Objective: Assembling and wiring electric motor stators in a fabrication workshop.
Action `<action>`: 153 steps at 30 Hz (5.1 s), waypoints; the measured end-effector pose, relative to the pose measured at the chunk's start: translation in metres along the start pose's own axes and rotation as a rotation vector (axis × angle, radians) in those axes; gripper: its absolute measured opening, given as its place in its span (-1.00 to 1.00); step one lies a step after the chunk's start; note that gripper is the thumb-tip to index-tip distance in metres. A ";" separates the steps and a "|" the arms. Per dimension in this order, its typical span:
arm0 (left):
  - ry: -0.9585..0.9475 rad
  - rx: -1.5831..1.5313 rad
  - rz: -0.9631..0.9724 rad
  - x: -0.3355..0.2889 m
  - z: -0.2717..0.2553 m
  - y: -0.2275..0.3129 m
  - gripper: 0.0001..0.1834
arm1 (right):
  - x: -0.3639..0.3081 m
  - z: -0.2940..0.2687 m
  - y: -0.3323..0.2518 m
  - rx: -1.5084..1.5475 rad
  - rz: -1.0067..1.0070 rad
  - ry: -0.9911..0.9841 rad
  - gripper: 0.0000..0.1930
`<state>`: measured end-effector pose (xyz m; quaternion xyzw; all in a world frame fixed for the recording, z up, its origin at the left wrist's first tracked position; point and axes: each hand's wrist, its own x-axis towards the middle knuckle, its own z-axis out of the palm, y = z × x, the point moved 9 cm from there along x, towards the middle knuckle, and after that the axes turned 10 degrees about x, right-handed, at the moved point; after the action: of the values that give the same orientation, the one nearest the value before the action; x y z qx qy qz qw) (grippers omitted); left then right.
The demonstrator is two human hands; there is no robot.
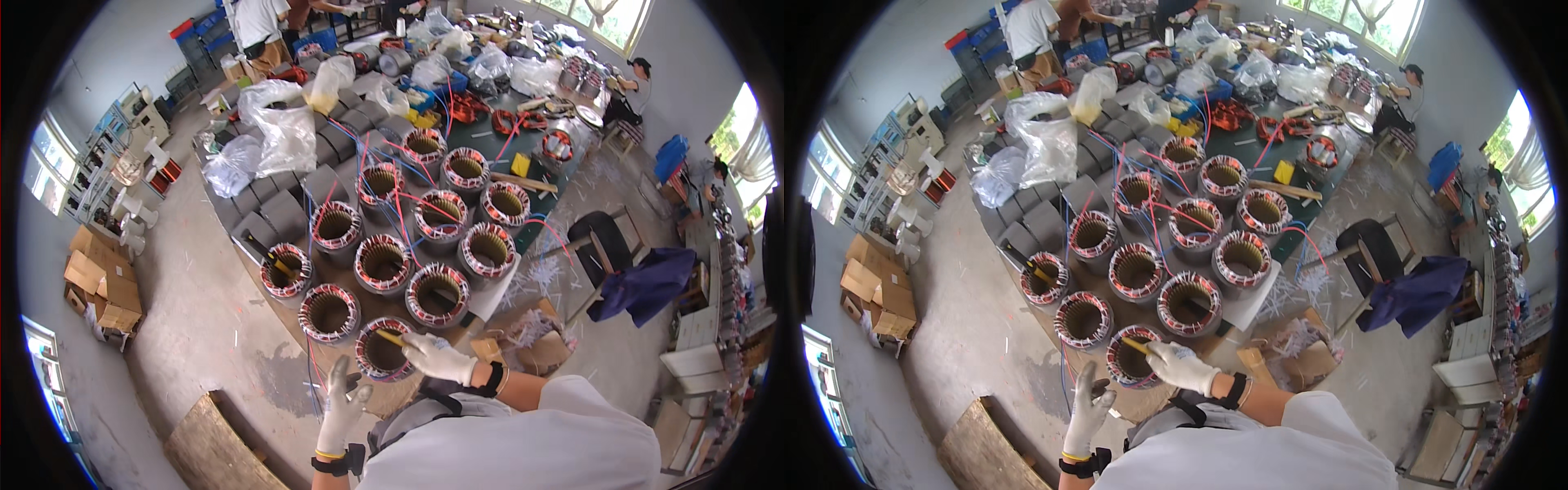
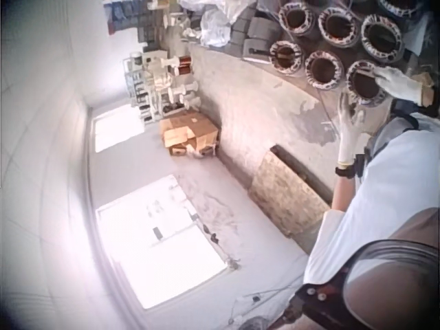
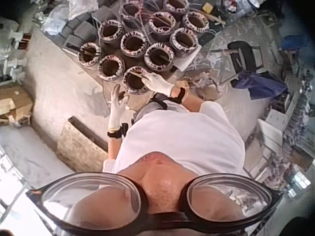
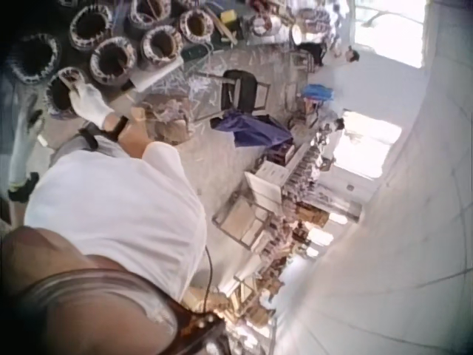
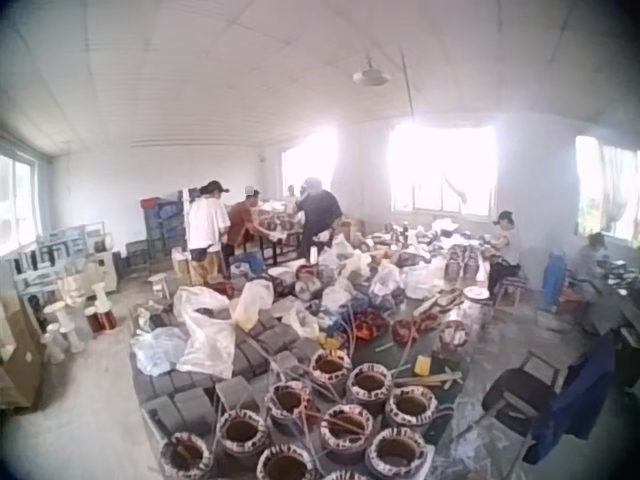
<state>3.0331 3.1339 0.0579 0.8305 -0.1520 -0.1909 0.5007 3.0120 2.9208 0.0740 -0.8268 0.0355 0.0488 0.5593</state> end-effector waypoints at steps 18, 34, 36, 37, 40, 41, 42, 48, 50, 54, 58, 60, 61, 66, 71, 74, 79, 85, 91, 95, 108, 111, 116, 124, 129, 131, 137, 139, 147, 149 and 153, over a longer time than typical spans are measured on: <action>-0.037 -0.357 0.016 0.017 0.014 0.046 -0.45 | -0.001 0.085 -0.060 0.324 0.100 -0.657 -0.60; 0.051 0.105 -0.198 -0.003 -0.016 -0.038 -0.24 | 0.031 0.004 0.003 -0.401 -0.021 0.025 -0.51; -0.003 0.237 -0.248 0.008 -0.002 -0.052 -0.22 | 0.033 0.007 -0.001 -0.540 -0.005 -0.029 -0.49; 0.039 0.294 -0.260 0.014 0.001 -0.052 -0.18 | 0.038 0.014 0.007 -0.565 0.005 -0.068 -0.49; 0.023 0.417 -0.218 0.032 0.016 -0.066 -0.09 | 0.047 0.030 0.009 -0.595 -0.119 0.009 -0.54; 0.050 0.327 -0.300 0.037 0.017 -0.068 -0.08 | 0.053 0.034 0.008 -0.635 -0.075 -0.021 -0.55; 0.076 0.240 -0.386 0.040 0.020 -0.072 -0.07 | 0.055 0.033 0.007 -0.742 -0.082 0.018 -0.57; -0.122 -0.186 -0.453 0.062 0.063 -0.102 -0.43 | 0.062 0.031 0.037 -0.833 0.037 0.042 -0.75; -0.078 -0.185 -0.273 0.071 0.060 -0.122 -0.39 | 0.061 0.037 0.043 -0.825 -0.001 0.116 -0.79; -0.116 -0.200 -0.214 0.064 0.069 -0.117 -0.39 | 0.050 0.029 0.052 -0.701 0.131 0.204 -0.83; -0.068 -0.328 -0.247 0.051 0.063 -0.129 -0.34 | 0.037 0.036 0.044 -0.717 0.160 0.351 -0.91; -0.127 -0.224 -0.401 0.015 0.061 -0.050 -0.38 | 0.028 0.028 0.051 -0.645 0.236 0.418 -0.93; -0.167 -0.209 -0.392 0.014 0.063 -0.058 -0.38 | 0.024 0.027 0.049 -0.614 0.227 0.478 -0.93; -0.260 -0.239 -0.296 0.024 0.077 -0.074 -0.27 | 0.014 0.036 0.056 -0.581 0.245 0.494 -0.84; -0.368 -0.261 -0.206 0.023 0.086 -0.064 -0.31 | 0.015 0.061 0.050 -0.689 0.157 0.422 -0.87; -0.412 -0.285 -0.168 0.021 0.093 -0.060 -0.33 | 0.004 0.064 0.048 -0.704 0.104 0.418 -0.87; -0.440 -0.346 -0.125 0.024 0.088 -0.060 -0.36 | -0.024 0.052 0.039 -0.599 0.124 0.340 -0.84; -0.493 -0.380 -0.079 0.027 0.088 -0.056 -0.39 | -0.030 0.044 0.052 -0.570 0.144 0.376 -0.87; -0.283 -0.352 -0.373 0.060 0.072 -0.194 -0.41 | -0.013 0.016 0.010 -0.492 0.085 0.382 -0.60; -0.235 -0.394 -0.210 0.074 0.091 -0.104 -0.54 | 0.012 0.004 0.059 -0.645 0.172 0.266 -0.77; -0.158 -0.319 -0.308 0.079 0.061 -0.107 -0.09 | 0.042 0.020 0.064 -0.583 0.316 0.117 -0.63; -0.034 -0.220 -0.240 0.057 0.042 -0.115 -0.01 | 0.032 0.024 0.065 -0.606 0.330 0.168 -0.60; -0.027 -0.187 -0.265 0.001 -0.001 -0.093 -0.17 | 0.015 0.017 0.070 -0.596 0.484 0.204 -0.57; 0.028 -0.629 -0.293 -0.048 -0.097 -0.016 -0.58 | 0.026 0.003 0.082 -0.644 0.441 0.203 -0.46; 0.626 -0.033 -0.294 -0.028 -0.169 -0.050 -0.65 | 0.023 -0.005 0.078 -0.617 0.377 0.163 -0.48; 0.476 0.073 -0.215 0.004 -0.144 -0.081 -0.62 | 0.024 -0.005 0.072 -0.705 0.217 0.135 -0.55; 0.237 0.651 -0.372 0.037 -0.075 -0.104 -0.65 | 0.037 -0.013 0.031 -0.319 -0.055 0.104 -0.74; 0.190 0.137 -0.650 0.021 -0.073 -0.107 -0.68 | 0.037 -0.002 0.021 0.313 0.317 -0.007 -0.75; -0.115 0.090 -0.499 -0.006 -0.081 -0.031 -0.66 | 0.045 0.135 -0.002 0.469 0.524 -0.344 -0.60; -0.133 0.291 -0.305 0.002 -0.077 -0.026 -0.64 | 0.041 0.166 -0.004 0.790 0.706 -0.278 -0.68; -0.345 0.433 0.058 0.018 -0.088 -0.023 -0.59 | 0.051 0.198 -0.017 1.033 0.728 -0.135 -0.84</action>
<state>3.0914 3.2044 0.0716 0.8688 -0.2960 -0.2781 0.2834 3.0564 3.1107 0.0106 -0.3802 0.2980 0.2643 0.8347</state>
